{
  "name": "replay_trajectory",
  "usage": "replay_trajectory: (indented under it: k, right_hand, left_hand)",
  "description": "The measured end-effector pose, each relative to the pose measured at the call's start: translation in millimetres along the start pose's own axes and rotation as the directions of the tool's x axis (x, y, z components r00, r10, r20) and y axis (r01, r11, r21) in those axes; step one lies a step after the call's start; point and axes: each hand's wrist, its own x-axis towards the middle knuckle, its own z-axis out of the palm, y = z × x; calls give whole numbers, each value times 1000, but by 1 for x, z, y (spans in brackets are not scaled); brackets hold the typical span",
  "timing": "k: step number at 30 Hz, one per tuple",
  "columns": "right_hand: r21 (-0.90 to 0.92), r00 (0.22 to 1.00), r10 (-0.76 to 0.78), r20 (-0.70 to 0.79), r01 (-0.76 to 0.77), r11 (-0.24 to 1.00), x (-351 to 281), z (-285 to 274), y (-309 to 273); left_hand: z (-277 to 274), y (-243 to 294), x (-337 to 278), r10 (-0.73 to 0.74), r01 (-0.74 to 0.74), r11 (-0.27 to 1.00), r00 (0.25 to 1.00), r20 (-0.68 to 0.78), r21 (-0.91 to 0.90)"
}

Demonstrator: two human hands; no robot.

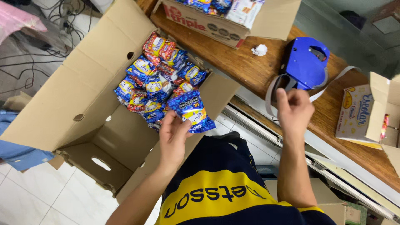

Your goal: The person picks up snack packets one at a time from a large box, applies a price sticker using a handheld labeling tool, and places the labeled snacks into a smaller box.

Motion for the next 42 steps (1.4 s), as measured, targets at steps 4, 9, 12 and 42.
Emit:
replay_trajectory:
  k: [4,9,12,42]
  right_hand:
    - [-316,989,143,-28,-145,938,23,-26,43]
    - [-283,865,474,164,-419,863,50,-38,80]
    - [-179,820,494,287,-461,869,62,-39,129]
    - [758,825,-186,533,-369,539,-53,-173,111]
  left_hand:
    - [19,-18,-5,-17,17,999,1000,-6,-47]
    - [61,-36,-17,-29,30,999,999,31,-29]
    - [92,-53,-23,-39,41,998,998,41,-44]
    - [287,-114,-32,86,-86,996,991,-102,5]
